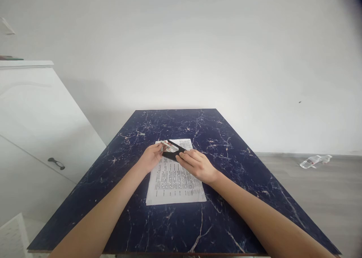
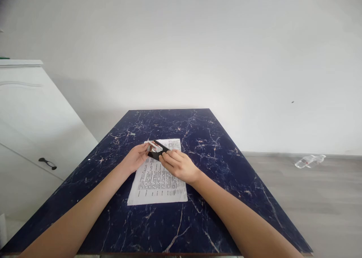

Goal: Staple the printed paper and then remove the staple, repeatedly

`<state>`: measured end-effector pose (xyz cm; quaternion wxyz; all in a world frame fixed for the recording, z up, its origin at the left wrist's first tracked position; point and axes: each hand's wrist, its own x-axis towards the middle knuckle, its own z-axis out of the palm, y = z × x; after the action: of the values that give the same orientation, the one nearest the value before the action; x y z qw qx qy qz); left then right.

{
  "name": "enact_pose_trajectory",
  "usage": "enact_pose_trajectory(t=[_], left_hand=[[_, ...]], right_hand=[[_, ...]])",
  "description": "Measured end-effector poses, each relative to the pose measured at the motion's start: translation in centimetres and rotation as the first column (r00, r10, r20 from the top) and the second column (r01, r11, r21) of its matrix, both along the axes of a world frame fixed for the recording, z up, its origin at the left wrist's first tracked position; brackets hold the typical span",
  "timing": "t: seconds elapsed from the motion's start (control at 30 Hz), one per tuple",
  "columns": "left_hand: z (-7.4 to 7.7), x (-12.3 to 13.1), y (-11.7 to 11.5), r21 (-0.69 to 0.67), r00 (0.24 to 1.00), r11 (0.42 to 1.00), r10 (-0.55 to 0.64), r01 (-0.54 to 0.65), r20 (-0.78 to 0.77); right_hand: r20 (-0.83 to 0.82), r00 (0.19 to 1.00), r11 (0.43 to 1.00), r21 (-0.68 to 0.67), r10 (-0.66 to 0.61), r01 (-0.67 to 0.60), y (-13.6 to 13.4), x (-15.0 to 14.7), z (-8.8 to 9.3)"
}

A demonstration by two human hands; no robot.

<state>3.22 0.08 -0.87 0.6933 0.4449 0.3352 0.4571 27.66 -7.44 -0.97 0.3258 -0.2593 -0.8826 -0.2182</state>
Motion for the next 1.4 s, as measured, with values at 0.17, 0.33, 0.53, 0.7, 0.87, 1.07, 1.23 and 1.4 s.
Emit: enact_pose_trajectory(t=[0.17, 0.33, 0.53, 0.7, 0.87, 1.07, 1.23, 1.4], left_hand=[[-0.7, -0.6, 0.9, 0.072, 0.971, 0.972, 0.229, -0.224, -0.065], [0.1, -1.4, 0.7, 0.372, 0.845, 0.809, 0.525, -0.455, -0.107], [1.4, -1.1, -0.7, 0.638, 0.778, 0.719, 0.557, -0.275, -0.292], [1.6, -0.3, -1.5, 0.684, 0.785, 0.708, 0.519, -0.174, -0.338], [1.4, -0.1, -1.8, 0.669, 0.841, 0.736, 0.423, -0.102, -0.338], [1.0, 0.2, -1.9, 0.667, 0.853, 0.743, 0.376, -0.045, -0.362], [1.2, 0.3, -1.9, 0.693, 0.834, 0.721, 0.375, 0.012, -0.405], [1.4, 0.5, -2.0, 0.669, 0.831, 0.744, 0.371, 0.001, -0.414]], right_hand=[[-0.316, 0.917, 0.950, -0.268, -0.242, 0.159, 0.0, -0.5, 0.5], [-0.555, 0.612, 0.753, -0.650, -0.563, 0.103, 0.4, -0.1, 0.5], [-0.495, 0.563, 0.577, -0.815, -0.661, -0.040, 1.8, 1.1, -1.2], [-0.461, 0.624, 0.605, -0.796, -0.631, 0.025, 2.3, 1.5, -1.3], [-0.466, 0.651, 0.597, -0.802, -0.599, -0.025, 2.8, 1.9, -1.7], [-0.446, 0.729, 0.661, -0.750, -0.520, 0.013, 2.5, 1.6, -1.3], [-0.411, 0.811, 0.732, -0.681, -0.417, 0.031, 1.9, 0.8, -0.8], [-0.397, 0.830, 0.743, -0.668, -0.392, 0.031, 2.0, 0.7, -1.3]])
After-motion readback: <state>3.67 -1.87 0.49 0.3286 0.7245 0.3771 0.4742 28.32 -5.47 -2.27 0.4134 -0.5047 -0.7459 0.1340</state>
